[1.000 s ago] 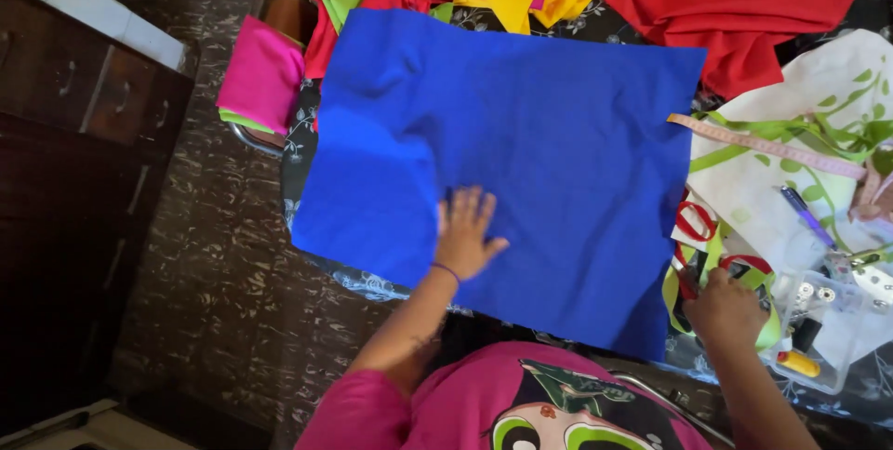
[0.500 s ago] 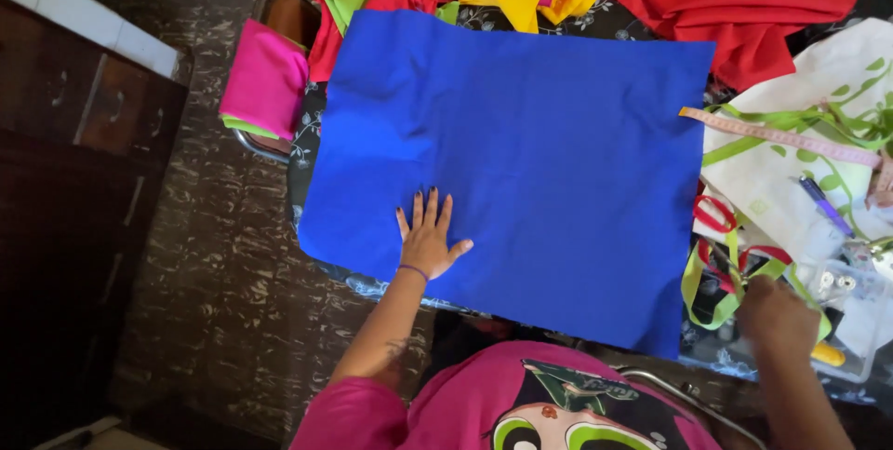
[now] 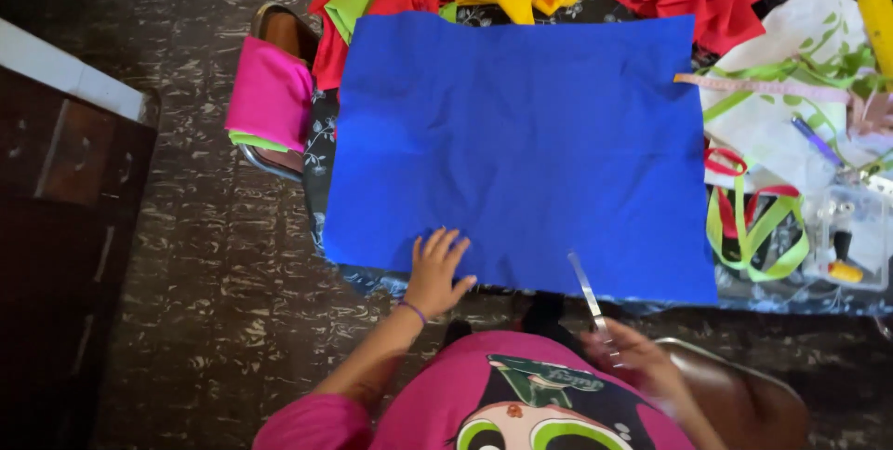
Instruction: The person measures a blue fabric with a measuring tape and marks it with a pen. They then use scissors to cut the fabric along the marked lines.
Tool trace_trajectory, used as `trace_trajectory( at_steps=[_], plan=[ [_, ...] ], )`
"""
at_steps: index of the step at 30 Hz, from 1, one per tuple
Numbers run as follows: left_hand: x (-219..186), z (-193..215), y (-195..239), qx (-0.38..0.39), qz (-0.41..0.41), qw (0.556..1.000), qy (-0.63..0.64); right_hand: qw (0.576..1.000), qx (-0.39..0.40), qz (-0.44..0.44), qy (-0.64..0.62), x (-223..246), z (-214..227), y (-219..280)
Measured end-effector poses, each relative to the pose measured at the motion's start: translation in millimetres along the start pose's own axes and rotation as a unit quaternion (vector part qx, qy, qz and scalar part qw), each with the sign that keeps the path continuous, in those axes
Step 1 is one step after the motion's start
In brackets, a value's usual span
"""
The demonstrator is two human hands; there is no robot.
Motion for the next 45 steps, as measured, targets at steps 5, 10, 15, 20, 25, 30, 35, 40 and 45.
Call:
trace_trajectory(
  at_steps=[5, 10, 15, 20, 25, 30, 35, 40, 45],
  plan=[
    [5, -10, 37, 0.073, -0.126, 0.989, -0.012, 0.995, 0.073, -0.032, 0.058, -132, -15, -95],
    [9, -14, 46, 0.126, -0.16, 0.979, -0.014, 0.987, 0.012, 0.135, 0.085, -127, -90, -43],
    [4, -10, 46, 0.125, -0.186, 0.974, -0.028, 0.98, 0.063, 0.164, 0.09, -148, -125, -46],
    [5, -18, 44, 0.12, -0.184, 0.974, -0.061, 0.986, 0.03, 0.161, 0.041, -163, -137, -59],
    [5, -17, 42, 0.128, -0.178, 0.974, -0.056, 0.987, -0.004, 0.153, 0.048, -161, -144, -65],
    [2, -17, 44, 0.128, -0.175, 0.975, -0.042, 0.984, -0.013, 0.156, 0.083, -148, -153, -67],
    [-2, -20, 41, 0.113, -0.178, 0.974, -0.078, 0.982, -0.014, 0.164, 0.089, -143, -156, -78],
    [-2, -27, 43, 0.091, -0.189, 0.976, -0.066, 0.979, -0.012, 0.195, 0.059, -152, -160, -100],
    [-2, -29, 47, 0.077, -0.191, 0.976, -0.071, 0.976, 0.005, 0.212, 0.052, -147, -168, -110]
  ],
)
Point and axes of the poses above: each hand's wrist, its own y-axis away from the middle knuckle, its own z-axis out of the back of the hand, x = y × z, the point moved 1 cm from there along -y, towards the middle knuckle, and after that the axes turned 11 degrees about y, right-handed, at the moved point
